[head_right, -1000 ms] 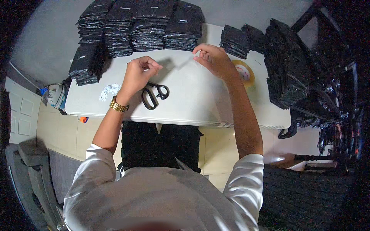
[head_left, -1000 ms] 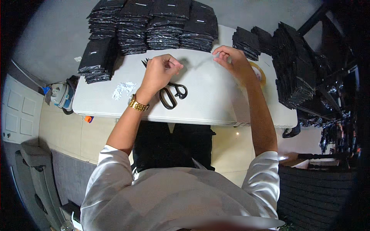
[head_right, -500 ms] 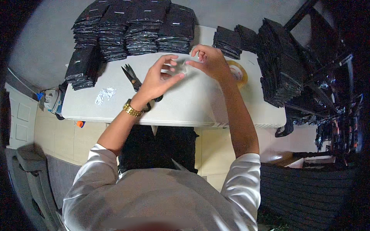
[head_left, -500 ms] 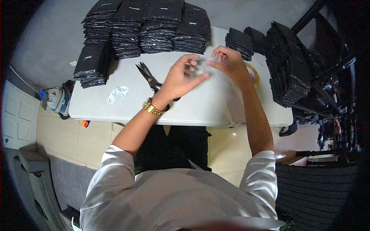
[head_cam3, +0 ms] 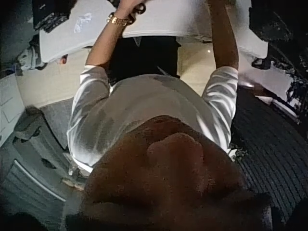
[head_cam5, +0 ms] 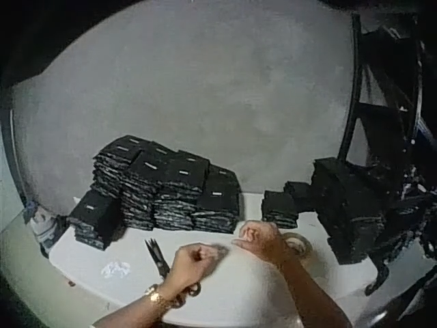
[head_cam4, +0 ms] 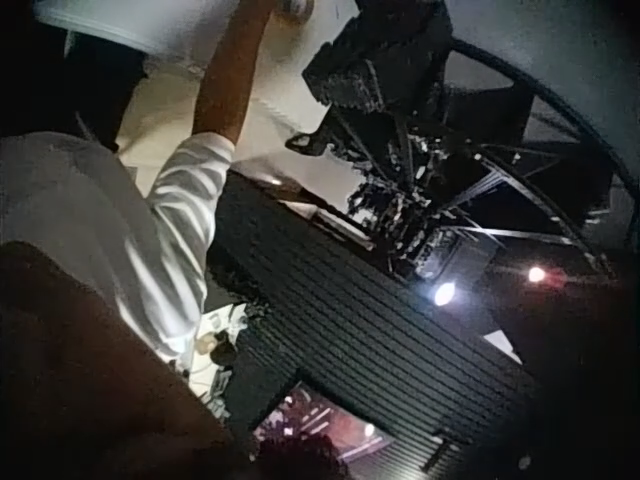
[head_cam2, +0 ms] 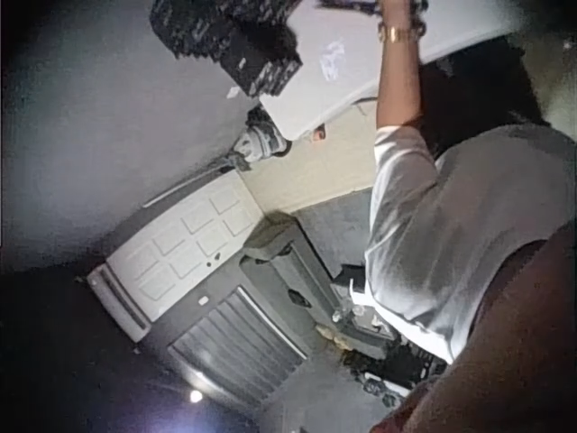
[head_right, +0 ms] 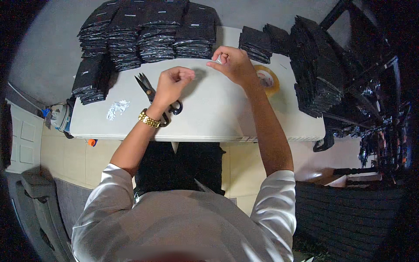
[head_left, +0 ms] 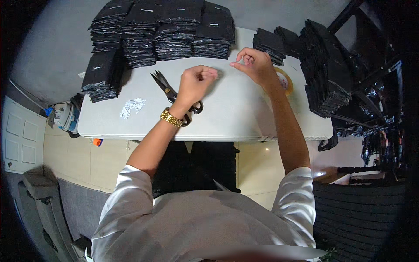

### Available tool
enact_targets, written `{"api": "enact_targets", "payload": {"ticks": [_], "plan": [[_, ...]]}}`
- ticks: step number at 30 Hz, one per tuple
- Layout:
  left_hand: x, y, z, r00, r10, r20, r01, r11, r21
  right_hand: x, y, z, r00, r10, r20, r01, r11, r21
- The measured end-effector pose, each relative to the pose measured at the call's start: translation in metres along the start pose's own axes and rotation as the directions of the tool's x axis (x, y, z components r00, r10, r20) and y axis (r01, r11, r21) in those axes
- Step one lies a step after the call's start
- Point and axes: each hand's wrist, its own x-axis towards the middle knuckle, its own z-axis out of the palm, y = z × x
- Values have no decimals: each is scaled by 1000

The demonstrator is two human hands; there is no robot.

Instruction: Preparing black shipping envelopes by cutting and applying adhesive labels or protective strips.

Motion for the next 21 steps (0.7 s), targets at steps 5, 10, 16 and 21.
{"api": "enact_targets", "payload": {"ticks": [5, 10, 16, 21], "plan": [[4, 4, -14, 999, -35, 12, 35, 996, -77, -4, 4, 2, 1000, -2, 6, 1, 1000, 27], [6, 6, -26, 998, -57, 3, 57, 993, -99, -5, -11, 1, 986, 74, 151, -85, 994, 65], [1, 22, -28, 996, 84, -38, -73, 972, 224, -5, -2, 6, 945, 112, 309, -145, 985, 88], [-2, 24, -30, 993, 96, -67, -65, 928, 366, -5, -1, 9, 943, 161, 291, -183, 982, 50]]}}
